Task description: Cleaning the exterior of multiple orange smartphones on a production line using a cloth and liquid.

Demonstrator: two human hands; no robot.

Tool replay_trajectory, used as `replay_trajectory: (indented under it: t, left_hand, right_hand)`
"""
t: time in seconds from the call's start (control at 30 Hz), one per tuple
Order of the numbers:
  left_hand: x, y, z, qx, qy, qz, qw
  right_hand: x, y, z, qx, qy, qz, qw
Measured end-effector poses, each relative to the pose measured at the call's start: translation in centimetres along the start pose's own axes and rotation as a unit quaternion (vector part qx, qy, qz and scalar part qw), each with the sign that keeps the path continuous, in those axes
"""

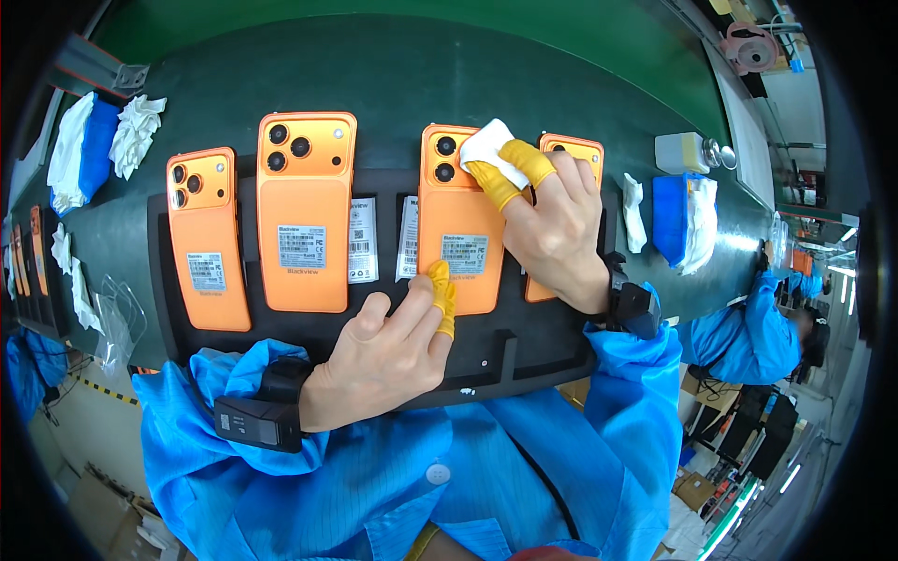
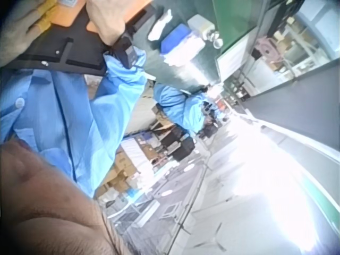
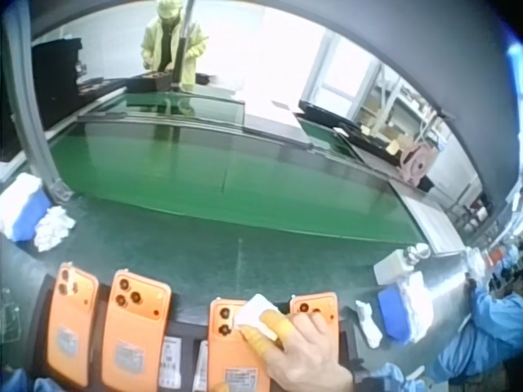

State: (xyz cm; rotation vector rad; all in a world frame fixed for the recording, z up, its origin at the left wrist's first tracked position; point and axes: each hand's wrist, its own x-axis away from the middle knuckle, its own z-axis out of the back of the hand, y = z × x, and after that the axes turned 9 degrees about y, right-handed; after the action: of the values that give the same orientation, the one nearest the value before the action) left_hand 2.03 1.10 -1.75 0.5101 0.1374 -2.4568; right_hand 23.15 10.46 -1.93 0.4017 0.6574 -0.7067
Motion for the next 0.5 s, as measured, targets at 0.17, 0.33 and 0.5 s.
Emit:
replay_trajectory:
  t: [0.17,0.33,0.5]
  left_hand:
    - [-0.1,-0.1,-0.1,-0.008,0.008,-0.002,1.0]
    - [-0.2,0.1,0.1,-0.002,0.003,0.002,1.0]
    - [-0.1,-0.2,-0.1,-0.005,0.003,-0.005,1.0]
  right_hand:
    - [0.7,-1.2,0.8,0.022,-0.023,-0.02,0.999]
    - [0.5,-1.7,0.8,-0.025,-0.016,-0.009,1.0]
    - [0.6,-1.7,0.7,-0.041,-0.042,-0.008,0.998]
